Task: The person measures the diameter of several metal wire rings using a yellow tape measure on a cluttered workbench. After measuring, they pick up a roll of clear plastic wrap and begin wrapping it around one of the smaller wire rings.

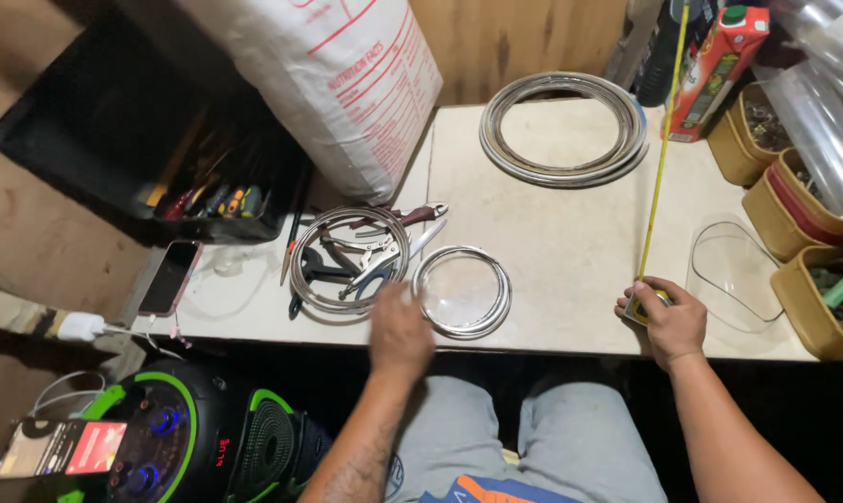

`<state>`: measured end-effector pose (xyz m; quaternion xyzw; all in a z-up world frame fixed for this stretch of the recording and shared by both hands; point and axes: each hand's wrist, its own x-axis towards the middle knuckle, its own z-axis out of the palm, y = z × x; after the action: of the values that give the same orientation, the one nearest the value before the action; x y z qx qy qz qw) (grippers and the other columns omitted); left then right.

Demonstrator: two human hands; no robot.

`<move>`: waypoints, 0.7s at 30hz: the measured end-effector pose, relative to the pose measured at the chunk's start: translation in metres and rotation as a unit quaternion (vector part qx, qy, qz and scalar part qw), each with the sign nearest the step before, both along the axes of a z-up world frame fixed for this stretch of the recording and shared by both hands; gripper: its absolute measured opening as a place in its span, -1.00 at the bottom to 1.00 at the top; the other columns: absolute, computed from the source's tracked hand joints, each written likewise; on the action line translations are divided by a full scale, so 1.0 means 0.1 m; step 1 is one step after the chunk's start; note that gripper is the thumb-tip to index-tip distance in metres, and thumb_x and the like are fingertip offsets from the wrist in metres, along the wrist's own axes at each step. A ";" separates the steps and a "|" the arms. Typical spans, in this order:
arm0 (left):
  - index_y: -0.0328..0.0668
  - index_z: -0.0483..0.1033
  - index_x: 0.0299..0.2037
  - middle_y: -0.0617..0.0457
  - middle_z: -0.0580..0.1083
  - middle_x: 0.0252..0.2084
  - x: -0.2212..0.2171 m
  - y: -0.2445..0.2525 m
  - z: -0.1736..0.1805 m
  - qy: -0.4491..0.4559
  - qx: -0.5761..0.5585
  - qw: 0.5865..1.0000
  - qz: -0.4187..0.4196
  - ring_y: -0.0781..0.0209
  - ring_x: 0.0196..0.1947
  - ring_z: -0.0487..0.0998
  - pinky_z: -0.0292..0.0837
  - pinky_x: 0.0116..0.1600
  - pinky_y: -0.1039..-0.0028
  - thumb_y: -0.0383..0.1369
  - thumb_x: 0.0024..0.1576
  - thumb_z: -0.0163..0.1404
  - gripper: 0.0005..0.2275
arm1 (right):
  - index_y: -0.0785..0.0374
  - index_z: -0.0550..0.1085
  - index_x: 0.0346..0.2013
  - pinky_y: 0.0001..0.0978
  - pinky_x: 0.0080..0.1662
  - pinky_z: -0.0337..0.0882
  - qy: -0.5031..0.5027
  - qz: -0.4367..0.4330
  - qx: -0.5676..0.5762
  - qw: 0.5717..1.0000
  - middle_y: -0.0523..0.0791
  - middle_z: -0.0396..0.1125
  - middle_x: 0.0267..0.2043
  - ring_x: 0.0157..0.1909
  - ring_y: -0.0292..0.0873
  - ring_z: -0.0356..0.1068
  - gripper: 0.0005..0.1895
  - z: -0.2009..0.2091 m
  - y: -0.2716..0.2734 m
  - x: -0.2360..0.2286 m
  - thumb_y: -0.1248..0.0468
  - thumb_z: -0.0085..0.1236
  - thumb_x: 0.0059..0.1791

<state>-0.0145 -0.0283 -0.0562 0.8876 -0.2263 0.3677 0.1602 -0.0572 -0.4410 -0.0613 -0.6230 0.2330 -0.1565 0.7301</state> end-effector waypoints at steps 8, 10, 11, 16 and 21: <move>-0.19 0.45 0.17 -0.16 0.42 0.16 0.06 0.68 0.26 0.173 0.123 0.967 0.143 -0.24 0.24 0.32 0.07 0.33 -0.21 -0.44 -0.19 0.01 -0.42 | 0.43 0.42 -0.19 -0.16 -0.29 0.56 -0.032 -0.041 0.084 0.995 0.12 0.32 -0.35 -0.38 0.04 0.38 -0.85 0.33 0.18 -0.05 0.38 0.20 0.07; -0.21 0.46 0.13 -0.17 0.43 0.10 0.05 0.73 0.27 0.112 0.120 0.979 0.123 -0.23 0.20 0.36 0.13 0.29 -0.20 -0.45 -0.21 0.00 -0.44 | 0.44 0.42 -0.18 -0.15 -0.29 0.55 -0.031 -0.039 0.085 0.995 0.12 0.31 -0.36 -0.38 0.04 0.37 -0.84 0.33 0.19 -0.04 0.38 0.20 0.06; -0.19 0.48 0.13 -0.12 0.44 0.09 0.07 0.73 0.27 0.109 0.127 0.979 0.119 -0.18 0.18 0.37 0.12 0.31 -0.18 -0.41 -0.17 0.04 -0.47 | 0.44 0.43 -0.18 -0.13 -0.27 0.59 -0.021 -0.041 0.077 0.996 0.13 0.33 -0.34 -0.39 0.06 0.40 -0.83 0.32 0.17 -0.04 0.37 0.20 0.06; -0.20 0.56 -0.12 -0.12 0.51 -0.20 0.28 0.79 0.15 0.159 0.202 0.956 0.138 -0.21 -0.23 0.48 0.27 0.13 -0.10 -0.46 -0.03 -0.08 -0.72 | 0.43 0.45 -0.18 -0.13 -0.27 0.61 -0.020 -0.031 0.064 0.997 0.13 0.36 -0.34 -0.41 0.07 0.42 -0.85 0.21 0.12 -0.04 0.36 0.20 0.07; -0.07 0.48 -0.31 -0.04 0.44 -0.44 0.56 0.96 0.28 0.089 0.214 0.970 0.075 -0.10 -0.43 0.54 0.46 -0.28 0.08 -0.25 -0.17 0.10 -0.76 | 0.37 0.41 0.09 0.01 -0.17 0.61 0.002 -0.017 0.050 0.999 0.20 0.43 -0.13 -0.21 0.09 0.52 -0.65 -0.12 -0.05 0.05 0.26 0.23 0.09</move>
<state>0.0415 0.0677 -0.0281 0.9450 -0.2173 0.2407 -0.0424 -0.0524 -0.4462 -0.0733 -0.5821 0.2523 -0.1557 0.7571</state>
